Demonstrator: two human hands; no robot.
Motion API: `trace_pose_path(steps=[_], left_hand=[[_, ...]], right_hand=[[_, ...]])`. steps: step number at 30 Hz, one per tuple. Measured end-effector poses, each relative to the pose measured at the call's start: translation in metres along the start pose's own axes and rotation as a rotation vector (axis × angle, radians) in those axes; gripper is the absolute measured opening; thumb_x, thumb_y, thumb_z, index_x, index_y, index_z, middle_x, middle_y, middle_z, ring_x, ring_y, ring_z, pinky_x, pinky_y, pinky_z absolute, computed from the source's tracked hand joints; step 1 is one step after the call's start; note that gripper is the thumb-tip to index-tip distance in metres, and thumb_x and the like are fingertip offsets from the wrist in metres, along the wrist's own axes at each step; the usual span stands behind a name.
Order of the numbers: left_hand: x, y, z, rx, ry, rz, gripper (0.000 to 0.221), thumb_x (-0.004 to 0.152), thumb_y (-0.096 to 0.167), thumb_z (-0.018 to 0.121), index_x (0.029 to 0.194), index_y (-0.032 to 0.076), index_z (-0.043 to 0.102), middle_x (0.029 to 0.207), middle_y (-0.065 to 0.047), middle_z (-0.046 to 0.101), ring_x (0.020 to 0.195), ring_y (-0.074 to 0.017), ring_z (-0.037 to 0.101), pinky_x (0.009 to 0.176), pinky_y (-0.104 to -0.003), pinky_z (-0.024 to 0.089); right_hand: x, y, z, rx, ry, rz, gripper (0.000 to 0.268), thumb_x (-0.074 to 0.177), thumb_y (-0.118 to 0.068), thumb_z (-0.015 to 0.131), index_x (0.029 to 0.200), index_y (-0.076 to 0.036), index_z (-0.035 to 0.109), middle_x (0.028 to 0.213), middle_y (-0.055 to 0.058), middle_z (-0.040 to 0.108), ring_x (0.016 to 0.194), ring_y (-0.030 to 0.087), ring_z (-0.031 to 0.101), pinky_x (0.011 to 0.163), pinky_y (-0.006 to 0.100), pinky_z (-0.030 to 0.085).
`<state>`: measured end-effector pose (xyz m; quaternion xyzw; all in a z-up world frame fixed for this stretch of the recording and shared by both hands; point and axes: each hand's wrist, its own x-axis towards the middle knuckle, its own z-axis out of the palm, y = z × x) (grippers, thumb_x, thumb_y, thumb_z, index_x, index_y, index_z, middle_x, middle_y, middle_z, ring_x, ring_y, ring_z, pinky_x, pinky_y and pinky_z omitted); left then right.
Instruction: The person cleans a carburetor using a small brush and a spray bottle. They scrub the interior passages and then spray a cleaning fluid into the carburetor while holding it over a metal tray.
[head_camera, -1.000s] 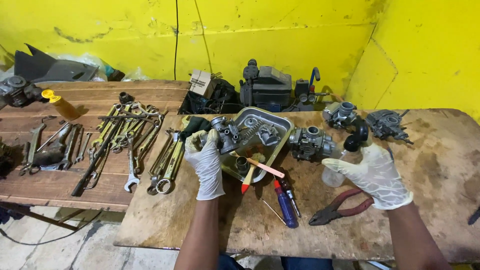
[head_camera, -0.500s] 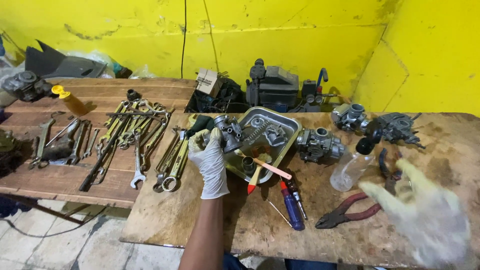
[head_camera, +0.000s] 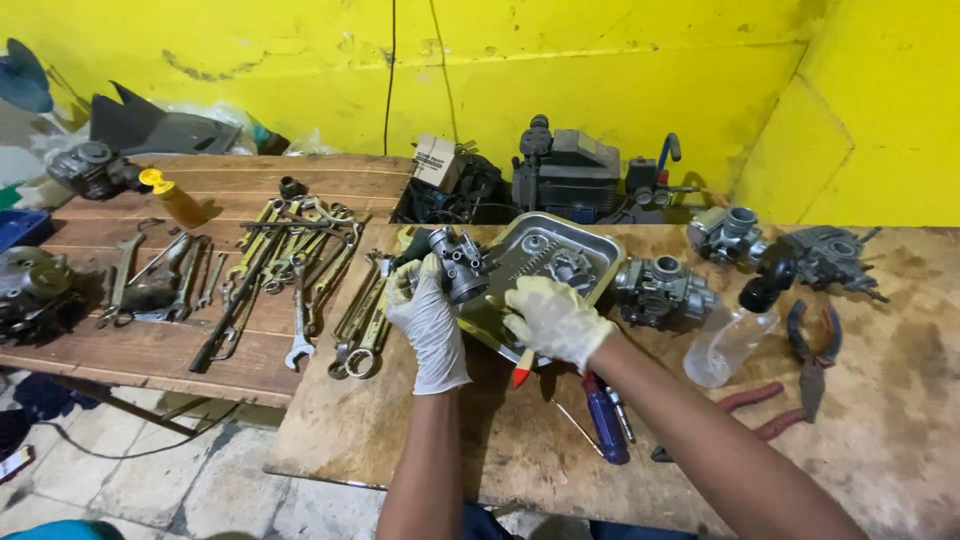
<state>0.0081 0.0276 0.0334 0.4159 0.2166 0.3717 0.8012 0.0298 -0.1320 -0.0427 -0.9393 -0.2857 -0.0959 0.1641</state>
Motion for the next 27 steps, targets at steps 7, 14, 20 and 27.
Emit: trace_pose_path(steps=[7, 14, 20, 27], left_hand=[[-0.001, 0.001, -0.002, -0.087, 0.056, -0.081, 0.013, 0.072, 0.004, 0.079, 0.072, 0.01, 0.067, 0.064, -0.002, 0.061, 0.057, -0.0123, 0.059, 0.053, -0.025, 0.05], [0.004, -0.013, -0.01, -0.228, 0.016, -0.165, 0.013, 0.078, 0.007, 0.083, 0.075, 0.007, 0.07, 0.067, -0.006, 0.065, 0.059, -0.015, 0.062, 0.058, -0.027, 0.057], [-0.018, 0.017, -0.001, -0.081, -0.107, -0.193, 0.013, 0.078, 0.011, 0.081, 0.075, 0.009, 0.069, 0.068, -0.004, 0.065, 0.062, -0.0134, 0.063, 0.06, -0.027, 0.056], [-0.037, 0.031, 0.0, 0.033, -0.209, -0.245, 0.014, 0.079, 0.02, 0.082, 0.079, 0.012, 0.07, 0.074, -0.002, 0.061, 0.07, -0.0136, 0.057, 0.071, -0.029, 0.054]], right_hand=[[0.042, 0.008, 0.036, -0.082, 0.014, 0.091, 0.04, 0.077, -0.044, 0.068, 0.105, -0.016, 0.066, 0.095, 0.006, 0.072, 0.101, 0.029, 0.072, 0.084, 0.044, 0.06], [0.014, -0.03, -0.054, 0.698, 0.13, 0.134, 0.051, 0.079, -0.021, 0.077, 0.129, -0.017, 0.068, 0.113, 0.009, 0.075, 0.11, 0.025, 0.07, 0.094, 0.039, 0.055], [0.005, -0.045, -0.075, 1.25, 0.132, 0.106, 0.09, 0.061, -0.002, 0.093, 0.143, -0.011, 0.057, 0.126, 0.012, 0.072, 0.115, 0.019, 0.065, 0.104, 0.04, 0.054], [0.001, -0.052, -0.074, 1.34, 0.178, 0.141, 0.087, 0.057, 0.003, 0.094, 0.137, -0.008, 0.061, 0.122, 0.01, 0.072, 0.112, 0.017, 0.064, 0.099, 0.04, 0.057]])
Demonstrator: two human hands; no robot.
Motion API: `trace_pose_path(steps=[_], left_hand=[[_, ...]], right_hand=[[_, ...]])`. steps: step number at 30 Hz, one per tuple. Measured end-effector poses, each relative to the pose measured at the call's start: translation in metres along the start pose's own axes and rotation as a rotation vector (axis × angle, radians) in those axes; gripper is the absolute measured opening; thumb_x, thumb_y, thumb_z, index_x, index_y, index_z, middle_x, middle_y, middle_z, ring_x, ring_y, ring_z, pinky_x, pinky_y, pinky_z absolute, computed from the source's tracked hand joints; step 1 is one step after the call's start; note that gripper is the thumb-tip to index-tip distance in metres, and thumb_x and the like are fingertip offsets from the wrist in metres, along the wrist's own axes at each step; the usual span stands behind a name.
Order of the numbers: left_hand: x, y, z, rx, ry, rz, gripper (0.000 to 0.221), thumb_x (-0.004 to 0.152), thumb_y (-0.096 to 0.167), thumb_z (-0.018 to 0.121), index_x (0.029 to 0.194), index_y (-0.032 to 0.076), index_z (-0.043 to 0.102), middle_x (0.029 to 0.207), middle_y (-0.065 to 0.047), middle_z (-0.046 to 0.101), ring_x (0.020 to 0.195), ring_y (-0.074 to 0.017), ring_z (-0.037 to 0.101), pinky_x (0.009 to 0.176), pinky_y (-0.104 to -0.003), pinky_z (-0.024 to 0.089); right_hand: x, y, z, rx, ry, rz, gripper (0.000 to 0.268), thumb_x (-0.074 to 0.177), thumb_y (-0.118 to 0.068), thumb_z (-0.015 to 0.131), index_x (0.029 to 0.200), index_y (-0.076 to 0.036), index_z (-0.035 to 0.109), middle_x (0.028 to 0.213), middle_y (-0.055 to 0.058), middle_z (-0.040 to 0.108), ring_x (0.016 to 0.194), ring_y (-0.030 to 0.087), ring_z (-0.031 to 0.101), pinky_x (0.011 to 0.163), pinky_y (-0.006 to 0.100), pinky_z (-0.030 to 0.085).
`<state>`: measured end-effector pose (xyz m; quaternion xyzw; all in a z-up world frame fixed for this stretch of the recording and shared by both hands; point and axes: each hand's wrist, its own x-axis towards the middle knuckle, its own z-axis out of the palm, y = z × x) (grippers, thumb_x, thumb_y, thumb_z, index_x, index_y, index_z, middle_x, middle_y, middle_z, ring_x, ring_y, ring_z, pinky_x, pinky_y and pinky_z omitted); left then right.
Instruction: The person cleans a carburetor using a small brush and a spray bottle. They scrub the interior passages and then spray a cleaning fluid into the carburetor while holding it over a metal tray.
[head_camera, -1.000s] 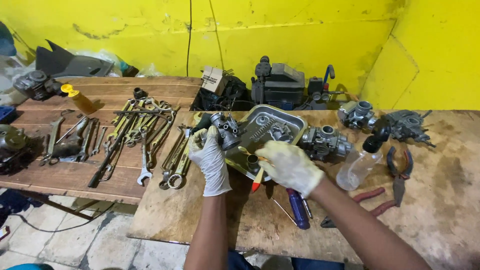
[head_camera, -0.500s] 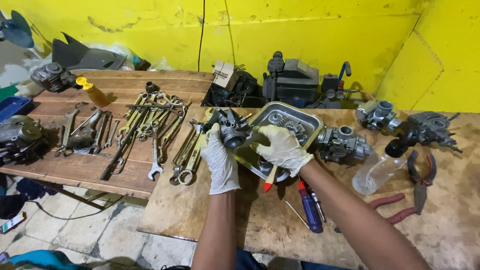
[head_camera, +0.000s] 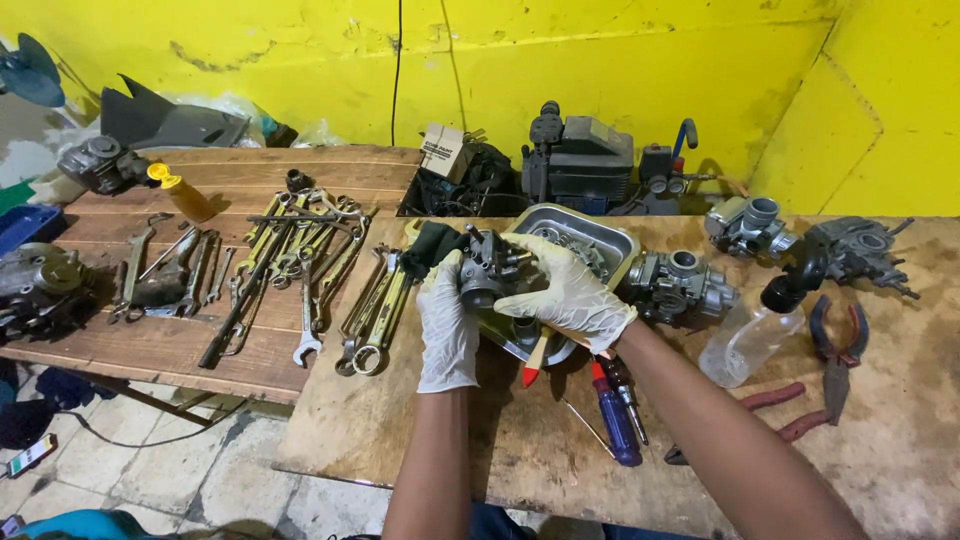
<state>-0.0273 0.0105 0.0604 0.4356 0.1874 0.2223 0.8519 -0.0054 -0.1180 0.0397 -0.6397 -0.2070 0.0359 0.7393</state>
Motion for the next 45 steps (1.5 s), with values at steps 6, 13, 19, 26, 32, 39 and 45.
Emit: trace_pose_path(steps=[6, 13, 19, 26, 32, 39, 45], left_hand=[[0.007, -0.012, -0.006, 0.106, -0.039, -0.057, 0.012, 0.076, 0.016, 0.078, 0.07, 0.012, 0.068, 0.068, -0.003, 0.057, 0.07, -0.0128, 0.053, 0.072, -0.028, 0.049], [0.009, -0.009, -0.003, 0.313, -0.057, -0.061, 0.022, 0.08, 0.029, 0.071, 0.081, 0.008, 0.076, 0.078, -0.007, 0.061, 0.085, -0.02, 0.056, 0.089, -0.037, 0.049], [0.062, -0.059, -0.033, -0.176, -0.157, -0.297, 0.047, 0.081, 0.032, 0.08, 0.122, 0.011, 0.072, 0.112, -0.011, 0.072, 0.097, -0.0279, 0.07, 0.085, -0.046, 0.06], [0.027, -0.035, -0.021, 0.064, -0.29, -0.097, 0.066, 0.07, 0.013, 0.087, 0.13, 0.012, 0.06, 0.111, -0.01, 0.058, 0.1, -0.0248, 0.063, 0.085, -0.039, 0.058], [0.018, 0.001, -0.012, -0.282, -0.166, -0.175, 0.033, 0.072, 0.018, 0.081, 0.101, 0.014, 0.067, 0.092, -0.004, 0.065, 0.081, -0.0188, 0.063, 0.074, -0.033, 0.052], [0.042, 0.01, -0.014, -0.431, -0.026, -0.336, 0.041, 0.071, 0.025, 0.084, 0.098, 0.01, 0.056, 0.089, -0.006, 0.063, 0.076, -0.0244, 0.061, 0.069, -0.038, 0.046], [0.069, -0.026, -0.025, -0.312, -0.102, -0.321, 0.038, 0.074, 0.028, 0.084, 0.099, 0.01, 0.063, 0.09, -0.007, 0.069, 0.071, -0.0246, 0.066, 0.061, -0.039, 0.05]], right_hand=[[0.009, 0.004, -0.009, -0.386, 0.053, -0.2, 0.083, 0.054, -0.018, 0.1, 0.129, -0.009, 0.065, 0.115, 0.013, 0.071, 0.112, 0.027, 0.068, 0.095, 0.044, 0.055], [0.004, -0.009, -0.008, -0.535, 0.091, -0.283, 0.076, 0.056, -0.02, 0.097, 0.124, -0.009, 0.067, 0.111, 0.012, 0.071, 0.109, 0.031, 0.069, 0.095, 0.045, 0.054], [0.005, 0.013, -0.01, -0.707, 0.086, -0.409, 0.08, 0.056, -0.03, 0.098, 0.125, -0.008, 0.064, 0.114, 0.016, 0.068, 0.11, 0.04, 0.066, 0.095, 0.048, 0.053], [0.011, 0.035, -0.012, -0.752, 0.116, -0.404, 0.084, 0.059, -0.042, 0.095, 0.13, -0.012, 0.062, 0.116, 0.014, 0.066, 0.112, 0.037, 0.065, 0.097, 0.046, 0.053], [0.006, 0.0, -0.011, -0.749, 0.107, -0.368, 0.06, 0.079, -0.036, 0.086, 0.128, -0.009, 0.065, 0.113, 0.017, 0.068, 0.108, 0.037, 0.068, 0.095, 0.045, 0.053], [0.018, 0.04, -0.026, -0.87, -0.044, -0.2, 0.027, 0.09, -0.018, 0.071, 0.117, -0.015, 0.074, 0.104, 0.011, 0.073, 0.102, 0.032, 0.072, 0.091, 0.042, 0.055], [0.058, 0.162, -0.035, -1.542, -0.156, -0.315, 0.018, 0.086, -0.039, 0.063, 0.098, -0.028, 0.07, 0.094, -0.005, 0.065, 0.098, 0.019, 0.068, 0.085, 0.033, 0.057]])
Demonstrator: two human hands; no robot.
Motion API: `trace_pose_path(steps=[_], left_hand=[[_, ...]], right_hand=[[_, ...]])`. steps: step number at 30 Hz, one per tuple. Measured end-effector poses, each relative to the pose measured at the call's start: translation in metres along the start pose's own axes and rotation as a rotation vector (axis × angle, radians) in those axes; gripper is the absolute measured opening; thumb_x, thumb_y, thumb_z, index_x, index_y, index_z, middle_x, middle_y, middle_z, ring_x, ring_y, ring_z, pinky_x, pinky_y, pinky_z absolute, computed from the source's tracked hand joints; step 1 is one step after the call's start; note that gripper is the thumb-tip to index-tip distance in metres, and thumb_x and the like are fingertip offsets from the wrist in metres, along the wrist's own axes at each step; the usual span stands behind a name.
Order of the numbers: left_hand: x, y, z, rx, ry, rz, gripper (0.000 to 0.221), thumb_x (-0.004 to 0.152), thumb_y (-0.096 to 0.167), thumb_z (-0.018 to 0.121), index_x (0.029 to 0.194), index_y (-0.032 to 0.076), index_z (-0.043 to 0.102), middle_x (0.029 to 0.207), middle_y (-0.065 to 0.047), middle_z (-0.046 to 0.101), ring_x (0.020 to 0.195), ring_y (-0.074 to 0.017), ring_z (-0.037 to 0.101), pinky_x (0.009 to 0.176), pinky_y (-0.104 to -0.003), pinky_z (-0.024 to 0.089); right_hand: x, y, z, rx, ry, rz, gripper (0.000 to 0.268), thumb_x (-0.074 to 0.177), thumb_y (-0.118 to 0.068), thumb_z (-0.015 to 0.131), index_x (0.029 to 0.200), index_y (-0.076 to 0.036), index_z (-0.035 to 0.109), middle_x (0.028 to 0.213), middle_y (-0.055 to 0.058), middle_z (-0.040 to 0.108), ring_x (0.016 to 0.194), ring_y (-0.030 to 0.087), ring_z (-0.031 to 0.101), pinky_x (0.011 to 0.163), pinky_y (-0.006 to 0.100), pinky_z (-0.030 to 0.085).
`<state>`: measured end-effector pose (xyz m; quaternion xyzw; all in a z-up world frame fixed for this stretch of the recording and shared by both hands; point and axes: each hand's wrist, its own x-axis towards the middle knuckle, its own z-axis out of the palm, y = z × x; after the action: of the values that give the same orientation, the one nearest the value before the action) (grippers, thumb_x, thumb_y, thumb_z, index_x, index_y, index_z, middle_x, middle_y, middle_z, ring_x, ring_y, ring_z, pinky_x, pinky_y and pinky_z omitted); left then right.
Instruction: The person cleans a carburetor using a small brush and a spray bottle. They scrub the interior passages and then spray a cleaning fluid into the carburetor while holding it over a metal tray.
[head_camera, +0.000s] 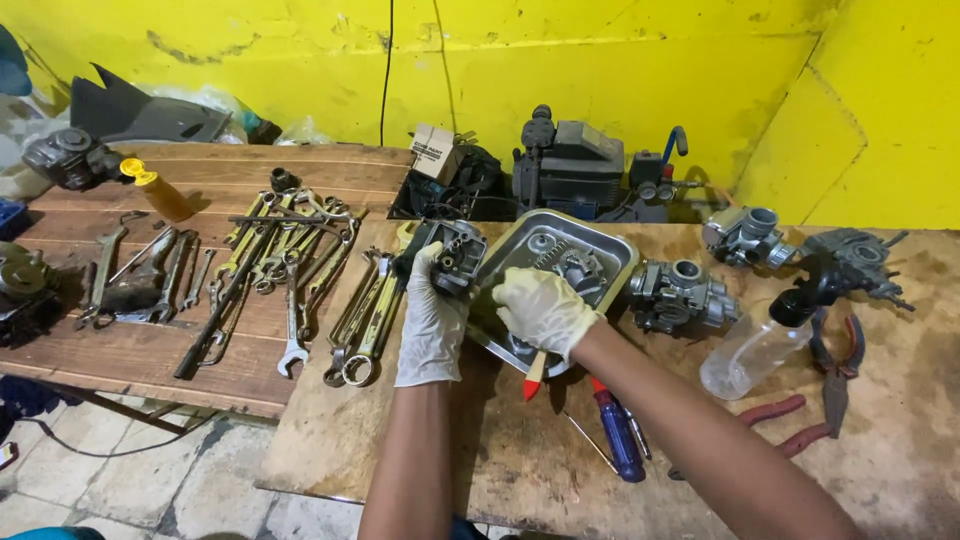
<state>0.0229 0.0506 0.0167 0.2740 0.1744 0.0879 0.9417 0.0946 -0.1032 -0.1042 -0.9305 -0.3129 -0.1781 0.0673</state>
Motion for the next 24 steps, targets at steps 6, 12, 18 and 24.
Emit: trace_pose_path(steps=[6, 12, 18, 24], left_hand=[[-0.022, 0.014, 0.011, -0.026, 0.023, -0.017, 0.032, 0.07, 0.025, 0.08, 0.09, 0.012, 0.058, 0.081, -0.003, 0.064, 0.063, -0.021, 0.061, 0.059, -0.036, 0.047], [-0.006, 0.019, 0.0, -0.002, 0.022, -0.03, 0.03, 0.068, 0.027, 0.08, 0.086, 0.013, 0.06, 0.077, -0.003, 0.065, 0.062, -0.0216, 0.062, 0.058, -0.035, 0.047], [-0.018, 0.021, 0.006, 0.033, 0.028, -0.03, 0.028, 0.068, 0.027, 0.079, 0.081, 0.013, 0.06, 0.073, -0.005, 0.063, 0.057, -0.0227, 0.062, 0.052, -0.033, 0.046], [0.021, -0.001, -0.023, 0.097, -0.007, 0.006, 0.051, 0.07, 0.042, 0.075, 0.109, 0.011, 0.065, 0.094, -0.011, 0.068, 0.073, -0.0218, 0.062, 0.047, -0.031, 0.048]], right_hand=[[0.042, 0.078, 0.253, 0.084, 0.345, -0.195, 0.043, 0.095, -0.03, 0.06, 0.129, -0.004, 0.064, 0.118, 0.02, 0.065, 0.117, 0.035, 0.062, 0.11, 0.042, 0.044], [0.042, 0.027, 0.14, -0.02, 0.099, -0.319, 0.027, 0.085, -0.031, 0.069, 0.098, -0.008, 0.076, 0.095, 0.017, 0.075, 0.092, 0.037, 0.072, 0.078, 0.046, 0.059], [0.045, -0.011, 0.021, 0.036, -0.169, 0.077, 0.067, 0.062, -0.06, 0.078, 0.116, -0.022, 0.069, 0.108, 0.003, 0.075, 0.104, 0.025, 0.074, 0.085, 0.036, 0.062], [0.072, 0.051, 0.152, 0.005, -0.641, -0.098, 0.018, 0.084, -0.015, 0.071, 0.101, -0.012, 0.071, 0.093, 0.009, 0.07, 0.084, 0.027, 0.071, 0.076, 0.038, 0.062]])
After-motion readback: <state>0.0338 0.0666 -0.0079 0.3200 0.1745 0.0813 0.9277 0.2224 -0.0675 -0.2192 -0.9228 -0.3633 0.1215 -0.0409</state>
